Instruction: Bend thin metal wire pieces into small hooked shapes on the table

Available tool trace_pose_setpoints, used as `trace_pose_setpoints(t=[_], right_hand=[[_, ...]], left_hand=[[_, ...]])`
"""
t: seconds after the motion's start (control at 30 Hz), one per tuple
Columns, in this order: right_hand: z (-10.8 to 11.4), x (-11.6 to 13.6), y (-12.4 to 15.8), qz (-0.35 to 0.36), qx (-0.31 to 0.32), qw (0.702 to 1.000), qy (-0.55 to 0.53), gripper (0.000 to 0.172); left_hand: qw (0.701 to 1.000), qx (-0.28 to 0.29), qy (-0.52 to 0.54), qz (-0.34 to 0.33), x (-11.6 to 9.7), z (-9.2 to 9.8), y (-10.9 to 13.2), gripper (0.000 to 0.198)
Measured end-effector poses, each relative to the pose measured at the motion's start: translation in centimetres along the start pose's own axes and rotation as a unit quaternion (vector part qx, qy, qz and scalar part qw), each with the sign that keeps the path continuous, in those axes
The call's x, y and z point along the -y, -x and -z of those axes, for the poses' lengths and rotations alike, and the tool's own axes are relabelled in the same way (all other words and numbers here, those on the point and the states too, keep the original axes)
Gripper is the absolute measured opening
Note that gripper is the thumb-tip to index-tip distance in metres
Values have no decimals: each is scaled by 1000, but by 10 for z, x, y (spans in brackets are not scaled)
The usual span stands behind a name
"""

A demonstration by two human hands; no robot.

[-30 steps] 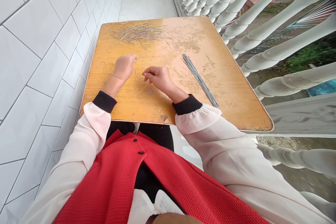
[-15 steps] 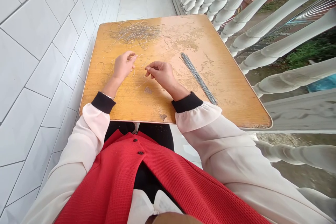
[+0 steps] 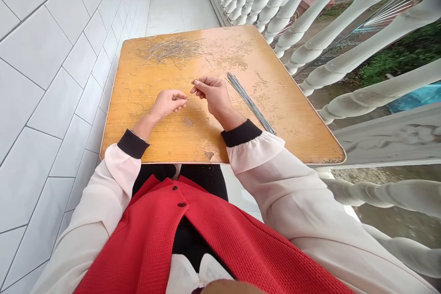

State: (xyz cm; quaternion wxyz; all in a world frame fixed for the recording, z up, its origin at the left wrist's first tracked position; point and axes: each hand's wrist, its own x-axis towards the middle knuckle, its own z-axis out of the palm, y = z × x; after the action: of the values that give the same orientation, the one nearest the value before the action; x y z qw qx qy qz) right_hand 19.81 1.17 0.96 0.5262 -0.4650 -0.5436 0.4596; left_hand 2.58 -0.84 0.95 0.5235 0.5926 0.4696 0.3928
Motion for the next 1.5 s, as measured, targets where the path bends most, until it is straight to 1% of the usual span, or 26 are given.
trace_pose_setpoints(t=[0.13, 0.23, 0.27, 0.33, 0.47, 0.6, 0.67, 0.77, 0.87, 0.93, 1.07, 1.2, 1.27, 1.37, 1.43, 1.5], right_hand=[[1, -1, -2, -31, -12, 998, -48, 19], [1, 0, -2, -36, -14, 996, -75, 18], [0, 1, -2, -34, -15, 996, -75, 19], [-1, 1, -2, -26, -21, 997, -65, 21], [-6, 2, -2, 0, -54, 998, -37, 22], [-11, 2, -1, 27, -78, 996, -18, 21], [-12, 3, 0, 34, -81, 996, -9, 21], [-11, 4, 1, 34, -86, 996, 6, 20], [-9, 5, 1, 38, -78, 996, 16, 19], [-8, 6, 1, 46, -68, 996, 21, 19], [-5, 8, 0, 54, -54, 997, 25, 20], [-1, 10, 0, 20, -18, 999, -26, 17], [0, 11, 2, -1, 10, 998, -65, 16], [1, 11, 4, -22, 44, 995, -88, 28], [1, 10, 5, -27, 47, 995, -85, 31], [1, 7, 5, -26, 37, 996, -73, 26]], left_hand=[[994, -3, 90, -57, 0, 2, 3, 20], [989, 1, 129, -77, 1, 3, 3, 11], [989, 1, 128, -81, 2, 3, 3, 8], [989, 0, 114, -89, 3, 1, 2, 8], [987, 3, 97, -128, 4, -4, 2, 20], [980, 13, 79, -184, 4, -7, 4, 8], [978, 9, 71, -196, 4, -6, 5, 5], [980, 4, 61, -191, 4, -5, 6, 9], [981, 24, 65, -181, 7, -4, 3, 13], [983, 31, 67, -169, 10, -3, 1, 13], [985, 22, 73, -152, 10, -4, 0, 8], [986, -9, 98, -137, 11, -7, 1, 1], [984, -35, 127, -122, 13, -10, 0, 4], [979, -88, 163, -85, 15, -13, -3, 9], [975, -116, 177, -62, 16, -14, -5, 9], [972, -131, 189, -45, 15, -14, -6, 8]])
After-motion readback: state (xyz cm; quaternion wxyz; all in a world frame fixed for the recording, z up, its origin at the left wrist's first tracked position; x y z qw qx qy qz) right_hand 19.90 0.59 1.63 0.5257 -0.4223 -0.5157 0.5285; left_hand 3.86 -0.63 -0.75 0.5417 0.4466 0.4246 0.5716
